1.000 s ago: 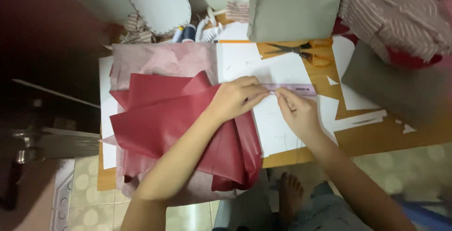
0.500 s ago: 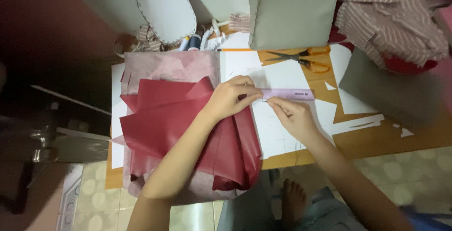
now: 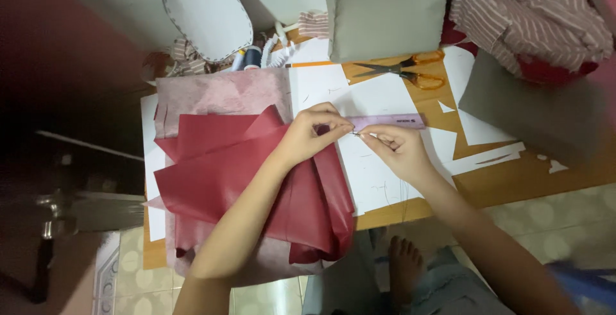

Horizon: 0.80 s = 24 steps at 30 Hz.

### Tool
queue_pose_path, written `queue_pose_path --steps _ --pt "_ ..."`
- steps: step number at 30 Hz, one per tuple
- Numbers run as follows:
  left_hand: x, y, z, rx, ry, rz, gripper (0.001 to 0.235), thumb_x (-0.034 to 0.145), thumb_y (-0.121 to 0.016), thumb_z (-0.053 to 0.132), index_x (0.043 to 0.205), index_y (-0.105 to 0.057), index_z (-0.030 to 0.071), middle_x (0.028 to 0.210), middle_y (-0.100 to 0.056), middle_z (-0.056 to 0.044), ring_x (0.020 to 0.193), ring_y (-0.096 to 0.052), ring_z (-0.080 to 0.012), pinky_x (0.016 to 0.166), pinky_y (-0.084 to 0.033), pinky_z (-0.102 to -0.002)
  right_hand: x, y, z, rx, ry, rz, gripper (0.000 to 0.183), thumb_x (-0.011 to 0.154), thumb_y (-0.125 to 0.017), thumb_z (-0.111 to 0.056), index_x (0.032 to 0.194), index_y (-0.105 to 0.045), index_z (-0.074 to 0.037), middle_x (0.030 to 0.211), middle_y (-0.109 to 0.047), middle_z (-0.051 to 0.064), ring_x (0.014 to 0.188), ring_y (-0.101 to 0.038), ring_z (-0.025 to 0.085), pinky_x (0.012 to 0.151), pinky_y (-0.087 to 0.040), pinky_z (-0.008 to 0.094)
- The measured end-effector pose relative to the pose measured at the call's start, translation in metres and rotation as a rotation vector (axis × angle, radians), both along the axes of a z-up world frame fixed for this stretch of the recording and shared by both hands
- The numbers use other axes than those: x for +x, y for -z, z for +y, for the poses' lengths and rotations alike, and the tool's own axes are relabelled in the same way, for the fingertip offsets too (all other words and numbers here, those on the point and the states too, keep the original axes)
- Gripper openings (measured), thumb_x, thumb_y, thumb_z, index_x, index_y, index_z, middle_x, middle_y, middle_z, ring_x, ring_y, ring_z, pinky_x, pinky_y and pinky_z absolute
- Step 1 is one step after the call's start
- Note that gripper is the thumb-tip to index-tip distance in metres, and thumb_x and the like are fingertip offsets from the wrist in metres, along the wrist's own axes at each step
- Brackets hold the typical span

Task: Measuring and marking a piece of red leather using a ruler and a marking tool for layout

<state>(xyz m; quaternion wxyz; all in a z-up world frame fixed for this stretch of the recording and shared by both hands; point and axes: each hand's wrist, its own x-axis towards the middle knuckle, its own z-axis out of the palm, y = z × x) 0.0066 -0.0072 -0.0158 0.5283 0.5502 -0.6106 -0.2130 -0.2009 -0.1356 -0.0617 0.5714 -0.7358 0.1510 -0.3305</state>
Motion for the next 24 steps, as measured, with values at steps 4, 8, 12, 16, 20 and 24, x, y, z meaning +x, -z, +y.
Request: queue_pose_path --steps 4,8,12,16,20,24 --pt "-0.005 -0.001 -0.003 0.021 -0.032 -0.013 0.009 0.098 -0.083 0.013 0.107 -0.086 0.014 0.086 -0.068 -0.004 0.082 -0.069 -0.0177 0.084 -0.056 -0.035 0.004 -0.007 0.000 0.008 0.066 -0.009 0.016 0.100 -0.075 -0.001 0.115 -0.081 -0.005 0.051 -0.055 -0.003 0.049 -0.049 0.001 0.043 -0.038 0.018" --pt "-0.010 -0.006 0.000 -0.016 -0.085 -0.036 0.011 0.099 -0.081 0.012 0.110 -0.085 0.011 0.086 -0.069 -0.007 0.081 -0.070 -0.0189 0.079 -0.057 -0.034 0.007 0.012 -0.008 -0.003 0.158 -0.012 0.016 0.101 -0.074 0.000 0.116 -0.080 -0.005 0.050 -0.051 -0.004 0.045 -0.047 0.000 0.042 -0.038 0.016" --pt "-0.011 -0.009 0.000 0.001 -0.111 -0.099 0.013 0.100 -0.080 0.013 0.112 -0.085 0.012 0.088 -0.071 -0.006 0.081 -0.072 -0.0197 0.078 -0.058 -0.034 0.012 0.016 -0.013 -0.075 0.204 0.021 0.019 0.098 -0.074 0.003 0.114 -0.081 -0.006 0.049 -0.044 -0.005 0.044 -0.043 0.000 0.041 -0.033 0.015" --pt "-0.016 -0.014 0.005 0.030 -0.161 -0.249 0.012 0.101 -0.078 0.017 0.111 -0.085 0.015 0.093 -0.073 -0.005 0.083 -0.075 -0.0237 0.078 -0.061 -0.036 0.010 0.008 0.000 -0.153 0.219 0.008 0.021 0.098 -0.073 0.006 0.116 -0.081 -0.003 0.061 -0.067 0.007 0.056 -0.054 0.001 0.046 -0.043 0.019" --pt "-0.020 -0.026 0.007 -0.021 -0.198 -0.391 0.011 0.101 -0.078 0.018 0.109 -0.085 0.014 0.092 -0.073 -0.004 0.084 -0.074 -0.0232 0.077 -0.061 -0.034 0.006 -0.006 0.010 -0.367 0.262 0.025 0.023 0.096 -0.076 0.006 0.118 -0.081 0.001 0.090 -0.082 0.018 0.082 -0.082 0.027 0.061 -0.061 0.035" --pt "-0.012 -0.023 0.008 -0.033 -0.196 -0.406 0.012 0.101 -0.079 0.020 0.110 -0.084 0.014 0.094 -0.072 -0.006 0.087 -0.074 -0.0272 0.078 -0.062 -0.037 0.001 -0.010 0.012 -0.461 0.277 0.064 0.020 0.099 -0.076 0.004 0.117 -0.082 0.001 0.091 -0.081 0.020 0.087 -0.081 0.033 0.066 -0.063 0.041"
